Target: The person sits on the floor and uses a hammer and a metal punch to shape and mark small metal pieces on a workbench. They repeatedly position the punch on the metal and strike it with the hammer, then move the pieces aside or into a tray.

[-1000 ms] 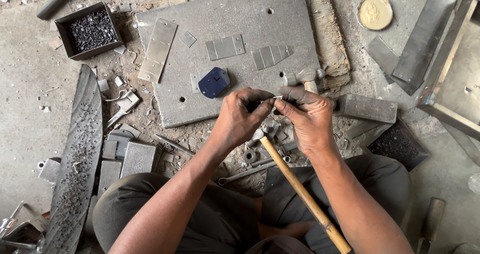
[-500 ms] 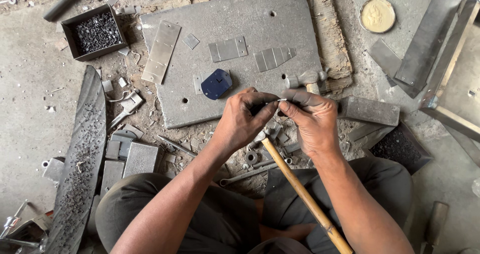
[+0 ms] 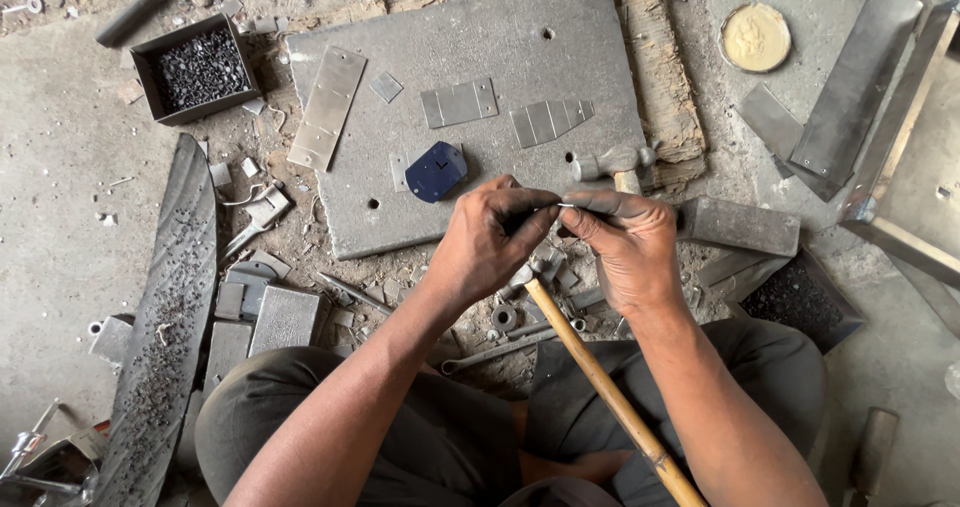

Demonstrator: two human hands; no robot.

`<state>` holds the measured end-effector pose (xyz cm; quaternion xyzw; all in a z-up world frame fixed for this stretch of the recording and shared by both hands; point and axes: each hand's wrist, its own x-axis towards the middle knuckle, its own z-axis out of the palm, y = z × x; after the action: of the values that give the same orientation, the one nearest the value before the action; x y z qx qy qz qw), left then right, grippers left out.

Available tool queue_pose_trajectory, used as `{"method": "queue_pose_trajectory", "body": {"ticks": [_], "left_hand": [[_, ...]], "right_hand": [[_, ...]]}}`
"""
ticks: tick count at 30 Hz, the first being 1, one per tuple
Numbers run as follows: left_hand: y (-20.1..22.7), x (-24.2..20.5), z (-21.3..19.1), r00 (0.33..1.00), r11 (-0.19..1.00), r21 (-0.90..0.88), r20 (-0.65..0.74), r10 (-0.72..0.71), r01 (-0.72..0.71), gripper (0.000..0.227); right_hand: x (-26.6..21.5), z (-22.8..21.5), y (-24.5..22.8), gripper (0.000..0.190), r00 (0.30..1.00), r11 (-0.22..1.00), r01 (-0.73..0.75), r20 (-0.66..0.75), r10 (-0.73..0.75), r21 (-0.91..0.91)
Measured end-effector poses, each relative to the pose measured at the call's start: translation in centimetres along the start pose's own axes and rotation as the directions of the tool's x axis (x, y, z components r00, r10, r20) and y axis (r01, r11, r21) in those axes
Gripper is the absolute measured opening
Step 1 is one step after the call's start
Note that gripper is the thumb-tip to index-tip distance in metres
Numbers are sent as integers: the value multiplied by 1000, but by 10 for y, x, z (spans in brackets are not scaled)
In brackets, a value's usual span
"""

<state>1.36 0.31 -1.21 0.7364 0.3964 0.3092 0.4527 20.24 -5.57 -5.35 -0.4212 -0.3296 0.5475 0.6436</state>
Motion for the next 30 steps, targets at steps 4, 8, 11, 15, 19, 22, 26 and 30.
{"method": "queue_pose_trajectory", "body": {"ticks": [4,8,11,15,19,22,26,30], "left_hand": [[0,-1,0,998,998,3,-18,58,-58,23],[-3,-1,1,996,995,-56,-16,87,-88,27],[-3,0,2,988,969,-193,22,-154,156,33],[1,-3,1,770,670,-379,289,-569,638,43],[10,-11,3,619,289,-572,545,-565,768,36],[8,-11,1,626,245,-617,531,-571,747,37],[0,-16,-1,733,368,-665,419,-536,650,34],[-3,-16,-4,845,621,-601,195,-498,504,35]], "right_hand": [[1,-1,-2,19,999,995,49,9,-49,-83],[-2,3,-13,16,967,879,252,86,-238,-404],[-3,11,-23,15,900,684,430,221,-375,-589],[-19,31,-41,19,881,551,457,266,-392,-698],[-28,53,-54,23,875,504,467,300,-379,-726],[-33,62,-59,21,878,479,466,320,-357,-744],[-40,72,-65,16,849,358,494,352,-394,-793],[-44,69,-57,13,867,356,464,331,-373,-811]]}}
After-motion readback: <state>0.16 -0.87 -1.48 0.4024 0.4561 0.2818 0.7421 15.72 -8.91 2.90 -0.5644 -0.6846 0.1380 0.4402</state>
